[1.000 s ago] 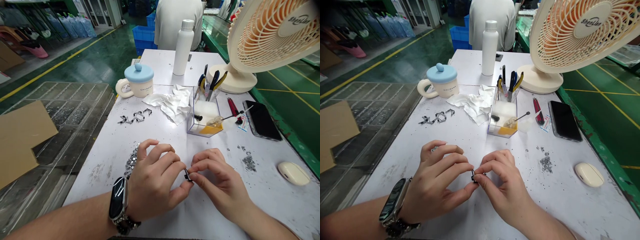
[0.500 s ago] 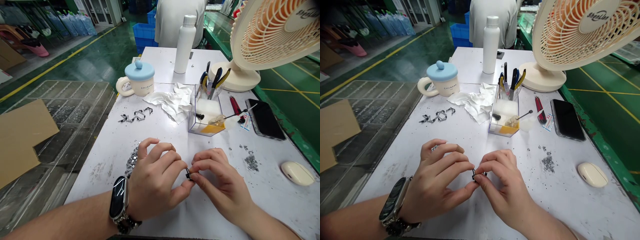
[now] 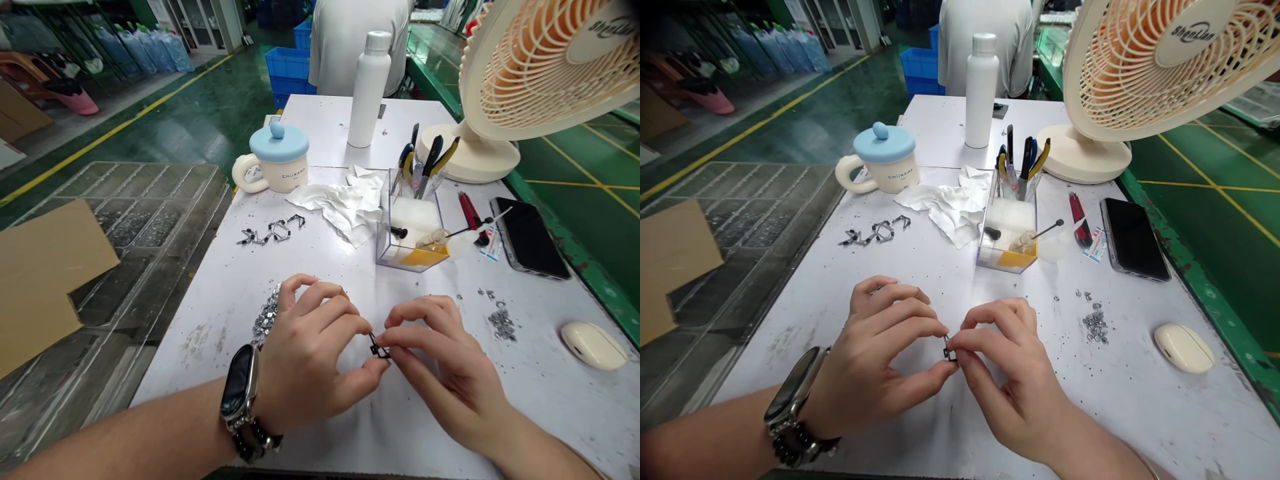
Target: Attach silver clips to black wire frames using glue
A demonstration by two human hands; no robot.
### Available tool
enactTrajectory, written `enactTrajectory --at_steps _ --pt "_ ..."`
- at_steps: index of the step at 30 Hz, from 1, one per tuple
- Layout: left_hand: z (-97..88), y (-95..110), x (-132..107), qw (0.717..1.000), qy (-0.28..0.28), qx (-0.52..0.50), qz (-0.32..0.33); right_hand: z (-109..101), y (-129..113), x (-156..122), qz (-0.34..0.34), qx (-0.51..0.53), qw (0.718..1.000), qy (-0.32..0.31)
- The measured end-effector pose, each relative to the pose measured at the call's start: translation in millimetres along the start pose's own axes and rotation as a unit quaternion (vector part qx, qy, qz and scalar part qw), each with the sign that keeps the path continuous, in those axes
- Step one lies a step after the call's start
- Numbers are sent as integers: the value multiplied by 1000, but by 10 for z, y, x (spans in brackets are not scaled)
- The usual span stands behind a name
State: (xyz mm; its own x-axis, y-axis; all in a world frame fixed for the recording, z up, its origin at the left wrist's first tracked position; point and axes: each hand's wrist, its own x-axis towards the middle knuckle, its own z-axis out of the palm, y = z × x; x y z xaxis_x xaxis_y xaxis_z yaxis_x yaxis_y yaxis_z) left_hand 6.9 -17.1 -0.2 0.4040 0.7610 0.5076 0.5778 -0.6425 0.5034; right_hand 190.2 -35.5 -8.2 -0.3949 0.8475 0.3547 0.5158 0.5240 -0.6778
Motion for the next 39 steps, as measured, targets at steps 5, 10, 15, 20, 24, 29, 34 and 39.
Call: enactTrajectory --at_steps 5,10,15,20,24,29,34,39 --pt "-32 -23 41 995 -61 -51 -59 -5 -11 -1 -16 -32 999 6" --pt "-2 -46 34 988 -76 -93 -98 -17 -12 -14 -35 -58 998 15" --pt "54 -78 -7 986 -68 -115 -102 -46 -6 -20 -49 -70 996 14" --pt "40 -82 2 983 -81 -126 -102 -43 -21 -32 -46 -79 996 5" --pt "31 -91 0 984 -84 -126 -98 -88 43 -14 -24 -71 991 110" --pt "34 -110 -13 980 -97 -136 -104 -362 255 217 14 -79 917 391" --pt "26 -110 -5 983 -94 -139 -77 -577 389 507 72 -195 932 297" --pt "14 -99 7 984 -74 -153 -55 -489 456 602 30 -256 902 346"
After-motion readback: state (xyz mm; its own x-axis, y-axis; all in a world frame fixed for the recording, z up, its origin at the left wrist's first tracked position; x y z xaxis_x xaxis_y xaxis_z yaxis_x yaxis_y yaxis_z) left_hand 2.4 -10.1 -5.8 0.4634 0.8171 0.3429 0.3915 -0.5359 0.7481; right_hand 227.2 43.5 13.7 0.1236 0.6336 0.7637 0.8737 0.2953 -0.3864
